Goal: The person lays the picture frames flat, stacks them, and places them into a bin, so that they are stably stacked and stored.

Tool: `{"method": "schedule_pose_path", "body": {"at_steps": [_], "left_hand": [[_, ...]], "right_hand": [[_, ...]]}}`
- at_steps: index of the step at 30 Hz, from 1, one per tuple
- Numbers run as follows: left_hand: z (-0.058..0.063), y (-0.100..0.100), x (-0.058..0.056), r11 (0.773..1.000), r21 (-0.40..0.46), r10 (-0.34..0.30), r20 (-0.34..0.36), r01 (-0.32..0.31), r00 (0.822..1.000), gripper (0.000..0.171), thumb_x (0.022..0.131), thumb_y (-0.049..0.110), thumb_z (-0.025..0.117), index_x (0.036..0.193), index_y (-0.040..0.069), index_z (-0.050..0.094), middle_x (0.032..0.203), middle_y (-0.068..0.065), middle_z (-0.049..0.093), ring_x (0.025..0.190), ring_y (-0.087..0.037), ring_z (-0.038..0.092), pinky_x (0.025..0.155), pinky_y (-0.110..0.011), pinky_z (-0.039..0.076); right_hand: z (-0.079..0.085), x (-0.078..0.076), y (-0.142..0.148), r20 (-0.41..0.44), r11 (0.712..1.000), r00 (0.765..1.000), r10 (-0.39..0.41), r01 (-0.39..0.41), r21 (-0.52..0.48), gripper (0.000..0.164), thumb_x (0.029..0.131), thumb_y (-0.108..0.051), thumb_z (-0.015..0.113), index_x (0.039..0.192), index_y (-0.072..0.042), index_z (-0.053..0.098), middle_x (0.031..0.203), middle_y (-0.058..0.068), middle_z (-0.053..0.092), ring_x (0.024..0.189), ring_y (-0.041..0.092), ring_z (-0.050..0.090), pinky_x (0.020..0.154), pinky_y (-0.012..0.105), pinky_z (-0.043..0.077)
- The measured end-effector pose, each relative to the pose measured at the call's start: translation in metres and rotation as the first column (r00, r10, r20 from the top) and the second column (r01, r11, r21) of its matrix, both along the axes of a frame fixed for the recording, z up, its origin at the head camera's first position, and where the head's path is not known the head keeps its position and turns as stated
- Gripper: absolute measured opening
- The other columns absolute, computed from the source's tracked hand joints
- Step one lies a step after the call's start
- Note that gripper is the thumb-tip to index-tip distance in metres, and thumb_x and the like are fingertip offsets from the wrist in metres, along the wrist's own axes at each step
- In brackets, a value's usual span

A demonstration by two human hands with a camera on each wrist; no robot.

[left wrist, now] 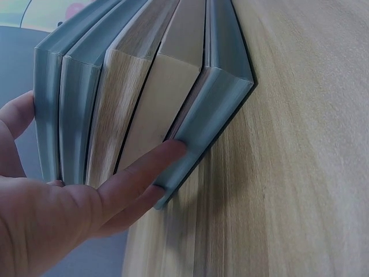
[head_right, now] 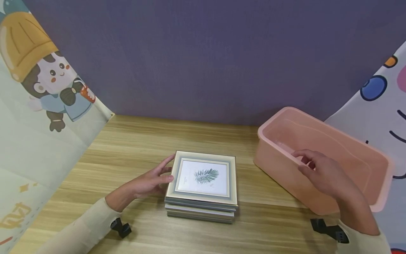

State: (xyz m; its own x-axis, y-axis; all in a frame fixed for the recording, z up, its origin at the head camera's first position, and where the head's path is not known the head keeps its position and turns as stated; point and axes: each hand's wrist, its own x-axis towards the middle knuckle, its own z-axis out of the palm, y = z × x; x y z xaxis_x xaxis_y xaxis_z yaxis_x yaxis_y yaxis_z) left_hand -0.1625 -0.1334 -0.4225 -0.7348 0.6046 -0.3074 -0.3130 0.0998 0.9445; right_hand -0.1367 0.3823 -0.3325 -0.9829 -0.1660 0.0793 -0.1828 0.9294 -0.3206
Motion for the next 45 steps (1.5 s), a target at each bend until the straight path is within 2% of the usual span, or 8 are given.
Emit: {"method": "schedule_pose_path", "body": {"at_steps": [2, 9, 12, 21, 26, 36, 45], "left_hand": [[0.000, 0.000, 0.000, 1.000, -0.001, 0.002, 0.002, -0.002, 1.000, 0.088, 0.103, 0.025, 0.060, 0.164, 0.038, -0.002, 0.166, -0.028, 0.004, 0.146, -0.056, 0.027, 0.098, -0.066, 0.052], [0.002, -0.001, 0.001, 1.000, 0.010, -0.001, 0.010, 0.001, 1.000, 0.088, 0.103, 0.024, 0.060, 0.163, 0.040, -0.001, 0.166, -0.027, 0.003, 0.147, -0.058, 0.024, 0.100, -0.068, 0.050], [0.003, 0.000, 0.002, 1.000, 0.013, 0.000, 0.011, 0.000, 1.000, 0.088, 0.102, 0.024, 0.060, 0.163, 0.039, -0.001, 0.166, -0.027, 0.003, 0.147, -0.058, 0.024, 0.100, -0.068, 0.050], [0.001, 0.000, 0.000, 1.000, 0.020, -0.004, 0.014, 0.003, 1.000, 0.090, 0.102, 0.023, 0.061, 0.164, 0.035, -0.004, 0.165, -0.030, 0.003, 0.147, -0.057, 0.025, 0.098, -0.066, 0.052], [0.001, 0.000, 0.001, 1.000, 0.014, 0.002, 0.018, -0.002, 1.000, 0.089, 0.102, 0.022, 0.060, 0.164, 0.037, -0.003, 0.165, -0.029, 0.003, 0.147, -0.058, 0.025, 0.098, -0.067, 0.051], [0.000, 0.000, 0.001, 1.000, 0.015, -0.001, 0.013, 0.001, 1.000, 0.089, 0.102, 0.023, 0.060, 0.164, 0.037, -0.002, 0.166, -0.028, 0.003, 0.147, -0.057, 0.025, 0.097, -0.067, 0.052], [-0.002, 0.000, 0.000, 1.000, 0.009, 0.000, 0.006, 0.000, 1.000, 0.089, 0.102, 0.023, 0.060, 0.164, 0.037, -0.003, 0.166, -0.028, 0.003, 0.147, -0.058, 0.025, 0.098, -0.068, 0.051]], "right_hand": [[0.000, -0.001, 0.001, -0.006, 1.000, 1.000, 0.012, -0.012, -0.003, 0.035, 0.092, -0.005, 0.072, 0.126, -0.004, 0.063, 0.103, 0.021, 0.067, 0.083, 0.021, 0.059, 0.058, 0.023, 0.043], [0.000, -0.003, 0.002, -0.028, 0.996, 0.997, 0.075, -0.076, -0.039, 0.032, 0.093, -0.005, 0.072, 0.124, -0.005, 0.066, 0.103, 0.014, 0.068, 0.082, -0.015, 0.043, 0.059, 0.020, 0.045], [0.001, -0.005, 0.001, -0.017, 0.994, 0.995, 0.094, -0.095, -0.054, 0.031, 0.094, -0.006, 0.070, 0.125, -0.006, 0.066, 0.106, 0.012, 0.068, 0.084, -0.019, 0.042, 0.062, 0.018, 0.047], [0.004, -0.010, -0.002, -0.001, 0.987, 0.990, 0.140, -0.140, -0.076, 0.032, 0.094, -0.004, 0.070, 0.126, -0.009, 0.067, 0.112, 0.009, 0.067, 0.088, -0.016, 0.045, 0.069, 0.012, 0.045], [0.005, -0.015, -0.004, 0.036, 0.980, 0.985, 0.169, -0.164, -0.111, 0.034, 0.095, -0.004, 0.068, 0.129, -0.010, 0.066, 0.115, 0.008, 0.065, 0.090, -0.012, 0.047, 0.071, 0.011, 0.045], [0.010, -0.025, -0.015, 0.041, 0.970, 0.977, 0.210, -0.203, -0.134, 0.036, 0.094, -0.001, 0.068, 0.128, -0.013, 0.067, 0.107, 0.001, 0.065, 0.088, -0.004, 0.050, 0.072, 0.014, 0.047], [0.007, -0.031, -0.023, 0.016, 0.961, 0.970, 0.241, -0.236, -0.145, 0.037, 0.094, 0.002, 0.067, 0.127, -0.013, 0.067, 0.102, -0.002, 0.064, 0.086, 0.001, 0.051, 0.070, 0.018, 0.048]]}}
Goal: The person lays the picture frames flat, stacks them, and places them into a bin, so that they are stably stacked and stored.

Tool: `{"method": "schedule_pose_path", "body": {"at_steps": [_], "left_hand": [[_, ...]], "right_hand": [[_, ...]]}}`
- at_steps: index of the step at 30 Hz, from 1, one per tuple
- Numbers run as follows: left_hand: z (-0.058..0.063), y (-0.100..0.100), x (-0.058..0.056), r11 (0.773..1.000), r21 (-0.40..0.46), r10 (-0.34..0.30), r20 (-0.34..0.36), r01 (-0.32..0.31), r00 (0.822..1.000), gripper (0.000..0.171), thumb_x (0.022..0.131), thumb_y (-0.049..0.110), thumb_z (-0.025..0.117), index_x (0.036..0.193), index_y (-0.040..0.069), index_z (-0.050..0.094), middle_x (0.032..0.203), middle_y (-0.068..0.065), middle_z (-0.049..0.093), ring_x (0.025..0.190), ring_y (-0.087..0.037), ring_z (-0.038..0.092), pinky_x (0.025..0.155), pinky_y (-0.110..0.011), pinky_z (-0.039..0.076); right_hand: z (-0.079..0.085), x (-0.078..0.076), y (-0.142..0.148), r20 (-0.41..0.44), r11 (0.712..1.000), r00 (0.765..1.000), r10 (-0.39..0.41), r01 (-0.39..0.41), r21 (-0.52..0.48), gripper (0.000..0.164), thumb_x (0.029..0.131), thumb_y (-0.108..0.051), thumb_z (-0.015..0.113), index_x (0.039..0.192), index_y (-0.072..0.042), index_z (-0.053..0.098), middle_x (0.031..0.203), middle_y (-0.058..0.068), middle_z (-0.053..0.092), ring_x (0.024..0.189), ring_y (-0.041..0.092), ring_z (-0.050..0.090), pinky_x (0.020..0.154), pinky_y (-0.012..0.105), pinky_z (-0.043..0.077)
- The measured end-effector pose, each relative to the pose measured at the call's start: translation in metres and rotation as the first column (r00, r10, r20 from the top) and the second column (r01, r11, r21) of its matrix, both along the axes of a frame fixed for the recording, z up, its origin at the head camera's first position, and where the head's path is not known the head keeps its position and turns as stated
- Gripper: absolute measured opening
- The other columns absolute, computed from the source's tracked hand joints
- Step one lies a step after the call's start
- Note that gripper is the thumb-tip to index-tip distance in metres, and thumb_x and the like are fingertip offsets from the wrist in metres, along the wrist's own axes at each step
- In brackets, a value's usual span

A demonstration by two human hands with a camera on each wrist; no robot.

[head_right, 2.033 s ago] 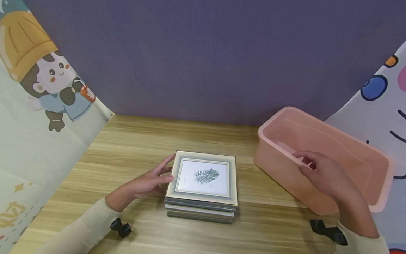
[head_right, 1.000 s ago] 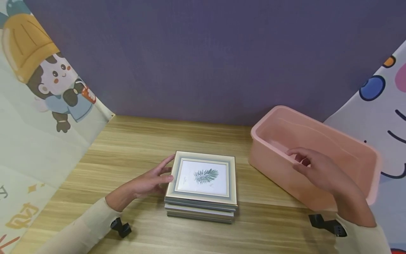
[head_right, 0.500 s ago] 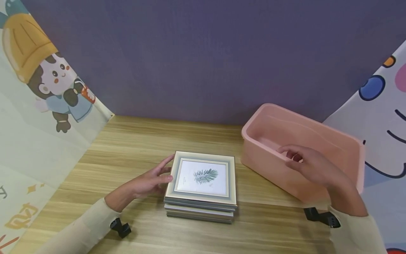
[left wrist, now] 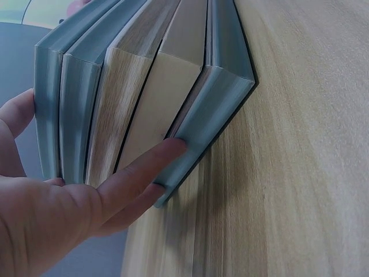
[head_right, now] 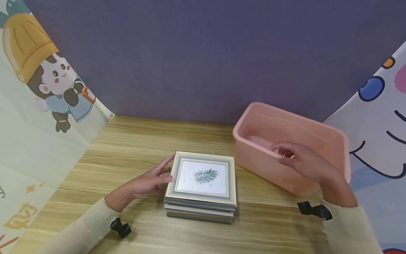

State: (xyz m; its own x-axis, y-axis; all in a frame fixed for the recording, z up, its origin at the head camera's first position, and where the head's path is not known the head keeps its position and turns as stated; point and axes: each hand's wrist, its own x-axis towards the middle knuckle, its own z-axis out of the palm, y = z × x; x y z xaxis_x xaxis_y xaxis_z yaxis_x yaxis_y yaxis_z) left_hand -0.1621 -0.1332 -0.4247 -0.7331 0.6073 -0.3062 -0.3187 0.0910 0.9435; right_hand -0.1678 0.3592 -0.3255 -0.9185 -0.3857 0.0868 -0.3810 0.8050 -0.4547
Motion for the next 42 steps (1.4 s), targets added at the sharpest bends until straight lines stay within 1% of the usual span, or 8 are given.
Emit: {"method": "schedule_pose_path", "body": {"at_steps": [3, 8, 13, 22, 27, 31, 37, 42], "left_hand": [[-0.001, 0.000, 0.000, 1.000, 0.000, 0.001, 0.001, -0.001, 1.000, 0.089, 0.102, 0.023, 0.060, 0.164, 0.037, -0.002, 0.166, -0.028, 0.003, 0.147, -0.058, 0.025, 0.097, -0.067, 0.052], [-0.001, 0.000, -0.001, 1.000, 0.005, 0.005, 0.004, -0.005, 1.000, 0.088, 0.102, 0.023, 0.060, 0.163, 0.039, 0.000, 0.166, -0.028, 0.004, 0.146, -0.057, 0.026, 0.097, -0.066, 0.052], [-0.002, 0.000, -0.001, 1.000, 0.007, 0.004, 0.004, -0.004, 1.000, 0.088, 0.102, 0.023, 0.060, 0.163, 0.039, 0.000, 0.166, -0.027, 0.005, 0.146, -0.057, 0.026, 0.097, -0.067, 0.052], [-0.002, 0.000, -0.001, 1.000, 0.012, 0.003, 0.007, -0.003, 1.000, 0.089, 0.102, 0.022, 0.061, 0.164, 0.037, -0.002, 0.166, -0.028, 0.004, 0.146, -0.057, 0.026, 0.096, -0.066, 0.053], [-0.002, 0.000, -0.001, 1.000, 0.006, 0.007, 0.004, -0.007, 1.000, 0.089, 0.102, 0.021, 0.060, 0.164, 0.037, -0.002, 0.166, -0.028, 0.004, 0.146, -0.058, 0.025, 0.095, -0.066, 0.053], [-0.002, -0.001, -0.001, 1.000, 0.004, 0.006, 0.003, -0.006, 1.000, 0.088, 0.102, 0.021, 0.059, 0.164, 0.038, -0.001, 0.166, -0.028, 0.004, 0.146, -0.058, 0.025, 0.095, -0.066, 0.054], [-0.001, -0.001, -0.001, 1.000, 0.009, 0.004, 0.008, -0.004, 1.000, 0.087, 0.102, 0.022, 0.060, 0.163, 0.041, 0.001, 0.166, -0.028, 0.003, 0.146, -0.058, 0.025, 0.096, -0.066, 0.053], [-0.001, -0.001, -0.001, 1.000, 0.012, -0.001, 0.007, 0.001, 1.000, 0.087, 0.102, 0.023, 0.060, 0.163, 0.040, 0.001, 0.166, -0.027, 0.003, 0.146, -0.057, 0.025, 0.096, -0.066, 0.053]], "right_hand": [[0.000, -0.002, -0.003, -0.009, 1.000, 1.000, 0.016, -0.016, -0.008, 0.036, 0.093, 0.003, 0.067, 0.126, -0.013, 0.068, 0.100, -0.002, 0.064, 0.086, 0.001, 0.052, 0.071, 0.018, 0.048], [0.001, -0.004, -0.008, 0.001, 0.999, 0.999, 0.038, -0.038, -0.012, 0.034, 0.094, 0.003, 0.066, 0.125, -0.014, 0.068, 0.097, -0.001, 0.064, 0.085, 0.002, 0.052, 0.071, 0.019, 0.048], [0.004, -0.007, -0.015, 0.012, 0.998, 0.998, 0.061, -0.061, -0.012, 0.033, 0.095, 0.003, 0.065, 0.122, -0.015, 0.069, 0.097, -0.005, 0.064, 0.085, 0.002, 0.053, 0.071, 0.020, 0.049], [0.004, -0.013, -0.026, -0.022, 0.992, 0.992, 0.123, -0.123, -0.010, 0.033, 0.094, 0.004, 0.065, 0.120, -0.016, 0.069, 0.096, -0.008, 0.063, 0.085, 0.000, 0.052, 0.069, 0.021, 0.049], [0.006, -0.017, -0.034, -0.023, 0.993, 0.993, 0.120, -0.120, 0.002, 0.036, 0.093, 0.006, 0.065, 0.117, -0.019, 0.070, 0.091, -0.008, 0.059, 0.083, 0.002, 0.051, 0.068, 0.021, 0.048], [0.008, -0.019, -0.041, -0.007, 0.992, 0.992, 0.125, -0.125, -0.010, 0.037, 0.092, 0.008, 0.065, 0.117, -0.019, 0.070, 0.089, -0.006, 0.058, 0.082, 0.005, 0.051, 0.066, 0.022, 0.047], [0.011, -0.020, -0.052, 0.003, 0.988, 0.988, 0.153, -0.153, -0.003, 0.038, 0.093, 0.006, 0.064, 0.121, -0.019, 0.069, 0.092, -0.006, 0.058, 0.084, 0.007, 0.051, 0.067, 0.022, 0.048], [0.011, -0.021, -0.060, -0.005, 0.986, 0.986, 0.166, -0.166, 0.004, 0.037, 0.094, 0.005, 0.065, 0.122, -0.019, 0.068, 0.095, -0.006, 0.059, 0.087, 0.008, 0.052, 0.070, 0.023, 0.048]]}}
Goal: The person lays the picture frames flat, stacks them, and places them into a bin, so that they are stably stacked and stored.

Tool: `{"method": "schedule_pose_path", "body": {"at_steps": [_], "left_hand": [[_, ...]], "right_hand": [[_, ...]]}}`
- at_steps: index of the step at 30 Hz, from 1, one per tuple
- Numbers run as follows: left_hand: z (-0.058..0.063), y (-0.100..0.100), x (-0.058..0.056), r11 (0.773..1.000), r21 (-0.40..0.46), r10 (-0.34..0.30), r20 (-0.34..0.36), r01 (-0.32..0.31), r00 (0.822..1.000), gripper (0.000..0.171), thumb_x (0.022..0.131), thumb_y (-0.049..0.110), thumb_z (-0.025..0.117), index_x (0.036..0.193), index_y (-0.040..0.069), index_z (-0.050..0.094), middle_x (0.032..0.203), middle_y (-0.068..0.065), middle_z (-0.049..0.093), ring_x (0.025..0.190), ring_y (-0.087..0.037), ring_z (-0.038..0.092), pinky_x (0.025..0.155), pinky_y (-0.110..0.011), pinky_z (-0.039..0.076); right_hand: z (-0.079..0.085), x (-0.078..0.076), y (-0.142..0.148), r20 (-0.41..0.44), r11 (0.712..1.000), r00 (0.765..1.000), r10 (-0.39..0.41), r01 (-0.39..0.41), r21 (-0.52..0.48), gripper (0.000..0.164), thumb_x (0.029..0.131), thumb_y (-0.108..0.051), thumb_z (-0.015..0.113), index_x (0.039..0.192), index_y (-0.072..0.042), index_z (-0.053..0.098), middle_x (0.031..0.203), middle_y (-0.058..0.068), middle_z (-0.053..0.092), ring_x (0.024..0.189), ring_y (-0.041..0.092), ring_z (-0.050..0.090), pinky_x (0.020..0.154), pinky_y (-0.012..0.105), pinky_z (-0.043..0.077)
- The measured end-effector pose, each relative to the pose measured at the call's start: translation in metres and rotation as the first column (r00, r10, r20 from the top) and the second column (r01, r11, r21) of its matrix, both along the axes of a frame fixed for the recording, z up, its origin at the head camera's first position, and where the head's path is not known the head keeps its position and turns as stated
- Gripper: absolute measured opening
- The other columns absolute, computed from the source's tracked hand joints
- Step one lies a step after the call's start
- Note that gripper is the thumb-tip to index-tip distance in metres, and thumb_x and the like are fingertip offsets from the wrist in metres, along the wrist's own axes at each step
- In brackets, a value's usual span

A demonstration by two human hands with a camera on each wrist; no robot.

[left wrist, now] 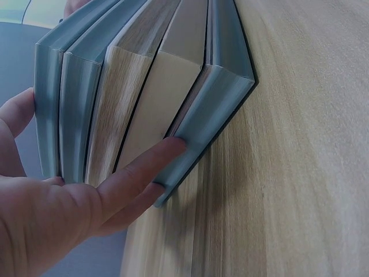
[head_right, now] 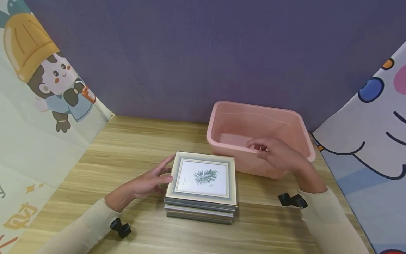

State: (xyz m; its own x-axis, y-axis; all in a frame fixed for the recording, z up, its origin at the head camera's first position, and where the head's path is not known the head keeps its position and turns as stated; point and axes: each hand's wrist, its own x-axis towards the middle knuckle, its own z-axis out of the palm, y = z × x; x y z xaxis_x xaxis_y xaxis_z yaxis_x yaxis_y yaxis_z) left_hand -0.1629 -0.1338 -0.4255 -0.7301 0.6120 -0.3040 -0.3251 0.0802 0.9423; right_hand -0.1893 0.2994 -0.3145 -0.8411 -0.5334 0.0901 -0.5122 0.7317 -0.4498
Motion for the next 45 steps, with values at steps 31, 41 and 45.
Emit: {"method": "schedule_pose_path", "body": {"at_steps": [31, 41, 45], "left_hand": [[0.000, -0.001, -0.001, 1.000, 0.015, -0.006, -0.006, 0.006, 1.000, 0.088, 0.103, 0.023, 0.059, 0.164, 0.037, -0.001, 0.165, -0.029, 0.005, 0.145, -0.057, 0.027, 0.094, -0.068, 0.053], [0.000, -0.002, 0.001, 1.000, -0.005, -0.006, -0.003, 0.006, 1.000, 0.088, 0.102, 0.022, 0.060, 0.164, 0.038, -0.001, 0.166, -0.026, 0.007, 0.146, -0.056, 0.028, 0.093, -0.064, 0.055], [0.000, -0.002, 0.001, 1.000, -0.005, -0.008, -0.004, 0.008, 1.000, 0.089, 0.102, 0.023, 0.060, 0.164, 0.037, -0.003, 0.166, -0.027, 0.006, 0.146, -0.057, 0.027, 0.093, -0.065, 0.055]], "right_hand": [[-0.006, -0.022, -0.051, -0.025, 0.994, 0.995, 0.093, -0.095, -0.057, 0.037, 0.090, 0.012, 0.062, 0.120, -0.007, 0.070, 0.103, 0.003, 0.070, 0.092, 0.021, 0.061, 0.078, 0.031, 0.054], [-0.004, -0.018, -0.068, -0.011, 0.993, 0.995, 0.099, -0.100, -0.069, 0.036, 0.091, 0.012, 0.059, 0.121, -0.005, 0.070, 0.106, 0.006, 0.071, 0.095, 0.020, 0.062, 0.082, 0.036, 0.055], [-0.004, -0.017, -0.072, 0.010, 0.993, 0.996, 0.089, -0.088, -0.074, 0.036, 0.093, 0.010, 0.059, 0.123, -0.006, 0.070, 0.108, 0.006, 0.071, 0.096, 0.021, 0.062, 0.083, 0.038, 0.055]]}}
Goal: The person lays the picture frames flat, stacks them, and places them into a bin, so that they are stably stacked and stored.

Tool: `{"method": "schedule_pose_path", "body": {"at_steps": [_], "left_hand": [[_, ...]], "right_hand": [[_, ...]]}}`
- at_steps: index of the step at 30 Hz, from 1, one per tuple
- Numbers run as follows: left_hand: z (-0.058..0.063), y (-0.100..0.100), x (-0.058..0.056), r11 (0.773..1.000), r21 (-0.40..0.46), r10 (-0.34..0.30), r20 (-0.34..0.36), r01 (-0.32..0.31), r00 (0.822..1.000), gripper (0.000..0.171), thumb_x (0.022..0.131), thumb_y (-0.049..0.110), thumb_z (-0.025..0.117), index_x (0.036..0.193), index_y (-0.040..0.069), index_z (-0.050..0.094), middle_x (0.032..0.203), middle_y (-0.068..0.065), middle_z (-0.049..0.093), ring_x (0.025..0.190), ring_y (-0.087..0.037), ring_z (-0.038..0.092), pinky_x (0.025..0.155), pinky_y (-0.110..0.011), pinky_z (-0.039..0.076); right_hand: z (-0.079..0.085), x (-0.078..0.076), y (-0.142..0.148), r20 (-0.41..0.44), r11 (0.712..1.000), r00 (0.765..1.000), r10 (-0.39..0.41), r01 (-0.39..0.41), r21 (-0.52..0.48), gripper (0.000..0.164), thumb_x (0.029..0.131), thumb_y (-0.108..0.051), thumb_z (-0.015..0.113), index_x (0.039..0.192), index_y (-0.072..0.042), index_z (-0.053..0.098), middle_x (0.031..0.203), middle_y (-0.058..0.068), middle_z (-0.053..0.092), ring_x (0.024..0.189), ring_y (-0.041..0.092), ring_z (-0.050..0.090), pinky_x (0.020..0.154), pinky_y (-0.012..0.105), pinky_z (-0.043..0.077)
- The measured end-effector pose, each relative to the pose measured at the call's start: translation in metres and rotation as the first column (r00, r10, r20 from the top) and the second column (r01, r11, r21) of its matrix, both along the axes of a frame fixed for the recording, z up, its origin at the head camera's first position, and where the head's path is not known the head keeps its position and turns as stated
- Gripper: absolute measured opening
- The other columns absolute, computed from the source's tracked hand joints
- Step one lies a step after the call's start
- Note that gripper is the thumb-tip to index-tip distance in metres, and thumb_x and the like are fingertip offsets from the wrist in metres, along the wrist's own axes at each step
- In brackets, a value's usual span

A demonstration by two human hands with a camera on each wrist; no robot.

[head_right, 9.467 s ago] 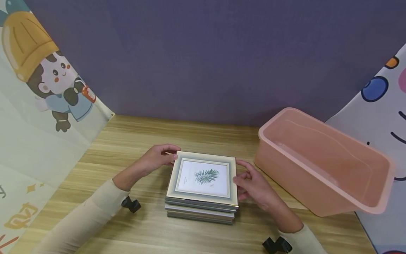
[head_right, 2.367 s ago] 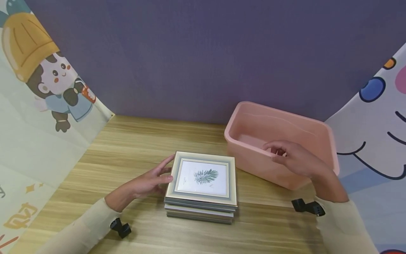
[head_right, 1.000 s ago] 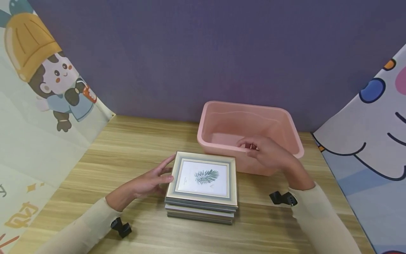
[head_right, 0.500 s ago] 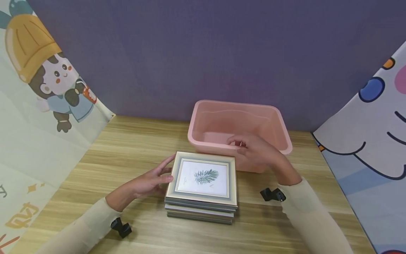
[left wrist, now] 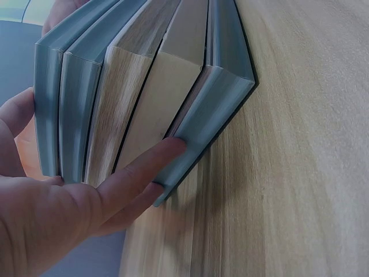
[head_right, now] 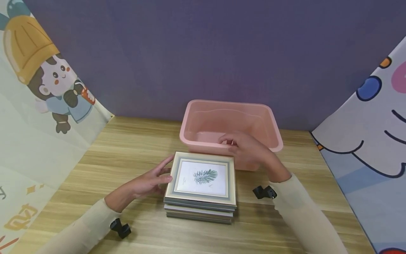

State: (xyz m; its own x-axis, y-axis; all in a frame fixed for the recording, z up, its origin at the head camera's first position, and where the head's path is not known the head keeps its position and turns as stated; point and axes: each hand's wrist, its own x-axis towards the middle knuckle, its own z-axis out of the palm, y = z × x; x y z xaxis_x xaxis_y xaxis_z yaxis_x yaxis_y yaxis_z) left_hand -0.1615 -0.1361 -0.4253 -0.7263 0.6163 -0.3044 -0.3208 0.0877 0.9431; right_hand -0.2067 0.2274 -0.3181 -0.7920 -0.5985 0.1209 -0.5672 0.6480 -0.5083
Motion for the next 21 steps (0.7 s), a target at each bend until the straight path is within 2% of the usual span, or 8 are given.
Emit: {"method": "schedule_pose_path", "body": {"at_steps": [4, 7, 11, 13, 17, 19, 21], "left_hand": [[0.000, -0.001, 0.000, 1.000, 0.001, 0.000, -0.005, 0.000, 1.000, 0.088, 0.102, 0.023, 0.059, 0.164, 0.037, -0.002, 0.166, -0.028, 0.005, 0.146, -0.057, 0.027, 0.094, -0.066, 0.054], [0.000, -0.001, 0.001, 1.000, -0.001, -0.001, -0.004, 0.001, 1.000, 0.087, 0.102, 0.024, 0.059, 0.164, 0.038, -0.001, 0.166, -0.028, 0.005, 0.146, -0.057, 0.027, 0.095, -0.066, 0.054], [0.000, -0.001, 0.001, 1.000, 0.000, -0.003, -0.004, 0.003, 1.000, 0.088, 0.102, 0.025, 0.060, 0.164, 0.038, -0.001, 0.166, -0.029, 0.004, 0.146, -0.058, 0.026, 0.095, -0.066, 0.054], [0.000, -0.001, 0.001, 1.000, 0.000, -0.003, -0.002, 0.003, 1.000, 0.088, 0.102, 0.025, 0.060, 0.164, 0.038, -0.001, 0.166, -0.029, 0.004, 0.146, -0.058, 0.026, 0.095, -0.066, 0.054], [0.001, -0.001, 0.001, 1.000, 0.000, -0.002, -0.007, 0.002, 1.000, 0.088, 0.102, 0.024, 0.059, 0.164, 0.036, -0.003, 0.166, -0.029, 0.005, 0.145, -0.057, 0.028, 0.094, -0.064, 0.055], [0.001, -0.002, 0.001, 1.000, 0.002, -0.004, -0.007, 0.004, 1.000, 0.088, 0.102, 0.024, 0.059, 0.164, 0.036, -0.003, 0.166, -0.029, 0.005, 0.145, -0.057, 0.029, 0.093, -0.063, 0.055], [0.001, -0.001, 0.001, 1.000, 0.004, -0.006, -0.007, 0.007, 1.000, 0.088, 0.102, 0.024, 0.059, 0.164, 0.036, -0.003, 0.166, -0.029, 0.005, 0.145, -0.057, 0.029, 0.093, -0.064, 0.055]], "right_hand": [[-0.001, 0.000, -0.002, 0.030, 0.999, 0.999, -0.045, 0.045, -0.019, 0.033, 0.094, 0.006, 0.060, 0.123, -0.006, 0.071, 0.107, 0.007, 0.070, 0.096, 0.021, 0.061, 0.082, 0.037, 0.055], [-0.001, 0.004, -0.001, 0.056, 0.989, 0.990, -0.133, 0.136, -0.065, 0.029, 0.097, 0.000, 0.062, 0.122, -0.007, 0.071, 0.107, 0.009, 0.068, 0.096, 0.021, 0.060, 0.081, 0.031, 0.054], [0.002, 0.015, 0.004, 0.062, 0.942, 0.955, -0.289, 0.295, -0.159, 0.022, 0.099, -0.009, 0.062, 0.119, -0.010, 0.072, 0.107, 0.009, 0.067, 0.092, 0.017, 0.058, 0.077, 0.019, 0.051], [0.004, 0.022, 0.006, 0.039, 0.913, 0.940, -0.339, 0.339, -0.229, 0.019, 0.099, -0.010, 0.063, 0.116, -0.010, 0.072, 0.106, 0.006, 0.067, 0.089, 0.013, 0.058, 0.075, 0.015, 0.049], [0.006, 0.035, 0.012, -0.017, 0.874, 0.928, -0.373, 0.345, -0.342, 0.016, 0.098, -0.008, 0.065, 0.112, -0.008, 0.073, 0.102, -0.010, 0.067, 0.084, 0.003, 0.057, 0.072, 0.011, 0.048], [0.005, 0.041, 0.016, -0.021, 0.867, 0.930, -0.368, 0.335, -0.369, 0.016, 0.098, -0.006, 0.065, 0.111, -0.007, 0.073, 0.100, -0.018, 0.066, 0.082, 0.002, 0.057, 0.071, 0.011, 0.049], [0.004, 0.049, 0.020, -0.003, 0.867, 0.935, -0.355, 0.328, -0.374, 0.016, 0.098, -0.005, 0.065, 0.111, -0.007, 0.073, 0.101, -0.020, 0.066, 0.081, 0.003, 0.057, 0.069, 0.013, 0.050]]}}
